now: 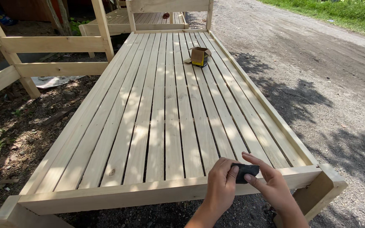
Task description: The person sands the slatted surface of a wooden bench frame with a sanding block, working across the planks and edges. They then move to the end of the bench and sand the legs and lower frame by hand with sandpaper.
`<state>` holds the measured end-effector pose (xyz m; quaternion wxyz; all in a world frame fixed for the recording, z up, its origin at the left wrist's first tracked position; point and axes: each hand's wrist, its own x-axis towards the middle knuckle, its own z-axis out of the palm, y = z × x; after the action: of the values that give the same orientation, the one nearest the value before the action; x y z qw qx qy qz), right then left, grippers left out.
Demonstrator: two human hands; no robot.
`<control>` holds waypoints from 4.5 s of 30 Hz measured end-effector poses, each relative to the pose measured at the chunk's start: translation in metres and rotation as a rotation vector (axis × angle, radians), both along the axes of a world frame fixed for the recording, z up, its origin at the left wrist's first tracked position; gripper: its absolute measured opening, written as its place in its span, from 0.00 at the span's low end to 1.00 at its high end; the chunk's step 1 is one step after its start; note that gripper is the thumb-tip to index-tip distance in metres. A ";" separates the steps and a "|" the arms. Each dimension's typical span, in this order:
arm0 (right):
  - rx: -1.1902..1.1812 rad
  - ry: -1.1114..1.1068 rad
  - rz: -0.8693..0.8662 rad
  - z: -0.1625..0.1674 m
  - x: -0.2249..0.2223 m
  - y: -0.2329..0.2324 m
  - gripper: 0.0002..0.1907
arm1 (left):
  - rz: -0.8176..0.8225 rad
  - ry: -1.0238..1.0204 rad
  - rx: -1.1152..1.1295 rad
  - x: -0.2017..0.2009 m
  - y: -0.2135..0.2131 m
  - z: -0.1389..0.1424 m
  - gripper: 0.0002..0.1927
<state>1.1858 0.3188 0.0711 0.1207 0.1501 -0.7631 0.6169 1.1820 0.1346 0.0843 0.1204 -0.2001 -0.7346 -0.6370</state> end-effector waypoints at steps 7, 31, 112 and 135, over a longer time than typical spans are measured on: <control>0.591 0.027 -0.539 0.008 0.005 -0.055 0.21 | 0.439 -0.162 -0.530 -0.026 -0.129 0.023 0.21; 0.773 0.232 -0.377 -0.082 0.016 -0.212 0.19 | 0.224 -0.593 -1.267 -0.036 -0.208 -0.013 0.34; 0.725 0.469 -0.158 -0.092 0.035 -0.130 0.21 | 0.382 -0.776 -1.179 -0.061 -0.241 -0.080 0.40; 0.545 0.256 -0.761 -0.085 0.022 0.240 0.19 | 0.438 0.359 -0.945 -0.010 0.182 -0.055 0.28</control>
<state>1.2079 0.5591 -0.0136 0.3872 -0.0387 -0.8767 0.2830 1.1715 0.3164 0.0292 0.2706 -0.1805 -0.9330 -0.1540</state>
